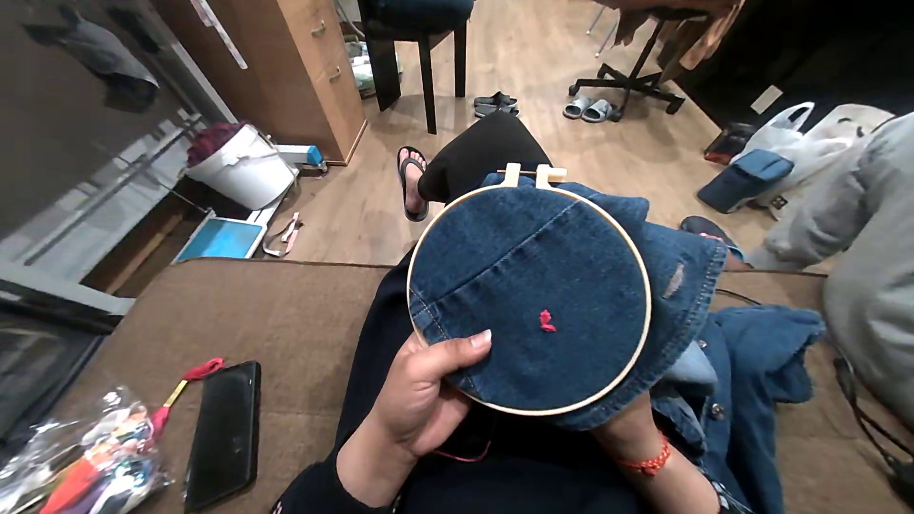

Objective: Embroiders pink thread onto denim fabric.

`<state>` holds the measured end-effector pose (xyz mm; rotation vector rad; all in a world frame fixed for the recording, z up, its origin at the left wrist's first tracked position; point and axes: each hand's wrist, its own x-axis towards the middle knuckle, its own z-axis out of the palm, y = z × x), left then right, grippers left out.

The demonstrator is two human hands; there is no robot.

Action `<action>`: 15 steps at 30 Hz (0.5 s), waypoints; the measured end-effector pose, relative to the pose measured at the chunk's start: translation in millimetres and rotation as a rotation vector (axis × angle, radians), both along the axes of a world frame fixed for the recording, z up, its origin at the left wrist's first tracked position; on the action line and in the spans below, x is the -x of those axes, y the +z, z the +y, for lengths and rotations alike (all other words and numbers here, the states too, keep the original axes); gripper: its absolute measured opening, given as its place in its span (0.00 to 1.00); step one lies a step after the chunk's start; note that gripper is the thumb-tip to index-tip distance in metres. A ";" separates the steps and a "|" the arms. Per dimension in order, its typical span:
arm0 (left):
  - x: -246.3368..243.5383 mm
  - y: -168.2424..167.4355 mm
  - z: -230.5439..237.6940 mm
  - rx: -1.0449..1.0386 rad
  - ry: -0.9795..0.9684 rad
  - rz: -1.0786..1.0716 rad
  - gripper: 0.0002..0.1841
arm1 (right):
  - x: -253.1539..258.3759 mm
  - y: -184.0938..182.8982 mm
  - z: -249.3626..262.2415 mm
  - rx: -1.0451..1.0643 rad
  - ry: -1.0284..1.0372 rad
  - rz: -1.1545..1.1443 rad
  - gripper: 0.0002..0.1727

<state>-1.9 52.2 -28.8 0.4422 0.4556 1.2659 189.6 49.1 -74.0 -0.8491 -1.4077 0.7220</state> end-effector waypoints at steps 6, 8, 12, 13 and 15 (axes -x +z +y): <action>2.6 -0.3 0.0 -0.011 -0.054 -0.020 0.13 | -0.9 1.8 -1.3 0.030 0.043 0.055 0.26; 2.6 0.2 0.0 -0.003 -0.063 -0.019 0.13 | -2.0 11.1 -1.3 0.078 0.066 0.048 0.22; 3.0 0.9 0.2 0.025 -0.075 -0.031 0.13 | -1.6 29.3 -3.0 0.175 0.088 -0.050 0.21; 3.1 1.1 0.1 0.029 -0.076 -0.032 0.13 | -1.7 29.2 -2.7 0.193 0.108 -0.016 0.20; 3.2 1.1 -0.2 0.027 -0.074 -0.037 0.13 | -3.6 25.7 -1.8 0.187 0.140 0.007 0.20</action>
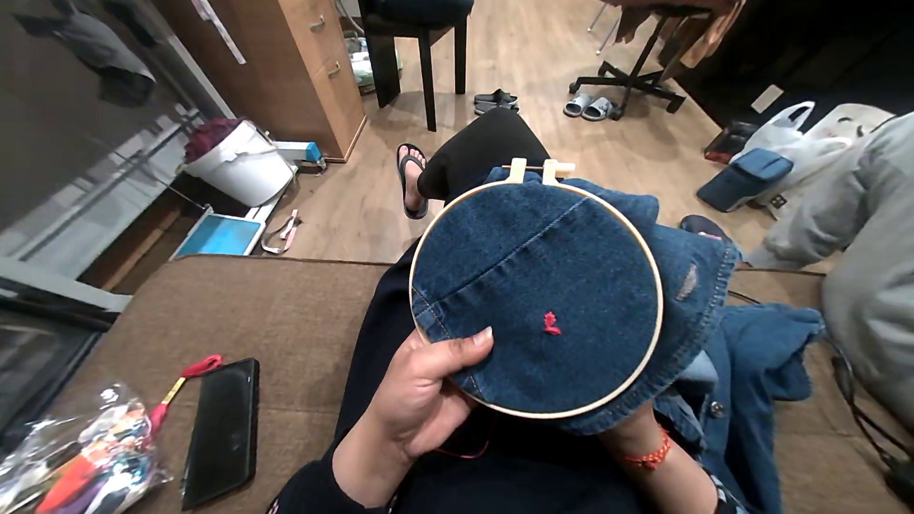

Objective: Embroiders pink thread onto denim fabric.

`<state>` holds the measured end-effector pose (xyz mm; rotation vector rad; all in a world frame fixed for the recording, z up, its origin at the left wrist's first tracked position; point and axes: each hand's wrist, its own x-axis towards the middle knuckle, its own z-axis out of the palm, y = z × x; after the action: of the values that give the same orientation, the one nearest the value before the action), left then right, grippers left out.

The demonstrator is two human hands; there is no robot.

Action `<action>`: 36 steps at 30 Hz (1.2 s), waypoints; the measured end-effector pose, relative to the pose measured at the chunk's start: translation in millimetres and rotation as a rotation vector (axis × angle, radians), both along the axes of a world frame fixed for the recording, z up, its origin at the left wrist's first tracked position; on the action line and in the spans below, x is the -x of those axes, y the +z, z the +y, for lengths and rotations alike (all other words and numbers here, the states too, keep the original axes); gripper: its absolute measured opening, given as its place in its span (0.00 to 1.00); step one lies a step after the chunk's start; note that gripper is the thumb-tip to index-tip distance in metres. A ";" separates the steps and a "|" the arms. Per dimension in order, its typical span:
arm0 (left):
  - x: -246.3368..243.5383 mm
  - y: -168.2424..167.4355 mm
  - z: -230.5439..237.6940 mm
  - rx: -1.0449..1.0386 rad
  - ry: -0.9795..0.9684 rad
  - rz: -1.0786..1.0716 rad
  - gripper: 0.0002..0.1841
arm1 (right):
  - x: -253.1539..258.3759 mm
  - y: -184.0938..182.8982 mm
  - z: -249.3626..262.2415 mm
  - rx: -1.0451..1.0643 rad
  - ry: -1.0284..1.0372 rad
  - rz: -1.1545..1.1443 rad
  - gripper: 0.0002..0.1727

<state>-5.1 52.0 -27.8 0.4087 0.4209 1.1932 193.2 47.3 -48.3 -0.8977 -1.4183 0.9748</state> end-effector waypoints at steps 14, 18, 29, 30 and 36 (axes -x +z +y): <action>1.1 1.6 -1.1 -0.020 0.004 -0.011 0.12 | 3.3 4.6 -0.3 -0.066 -0.119 -0.231 0.23; 0.5 0.7 -0.2 -0.009 0.002 0.011 0.12 | 4.6 2.2 -0.2 -0.040 -0.094 -0.107 0.22; 0.8 -0.8 0.1 -0.009 -0.010 -0.021 0.13 | -2.0 -10.9 -0.8 -0.057 -0.045 -0.111 0.22; 0.9 -0.6 -0.1 -0.005 -0.006 -0.017 0.13 | -3.9 -13.2 -0.1 -0.091 -0.045 -0.138 0.21; -0.3 -0.4 0.8 0.009 0.003 -0.012 0.13 | -0.4 -18.5 -1.1 -0.139 -0.070 0.060 0.15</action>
<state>-4.8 52.8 -28.1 0.3928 0.4163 1.1962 193.6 46.2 -66.8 -0.8032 -1.3772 0.8332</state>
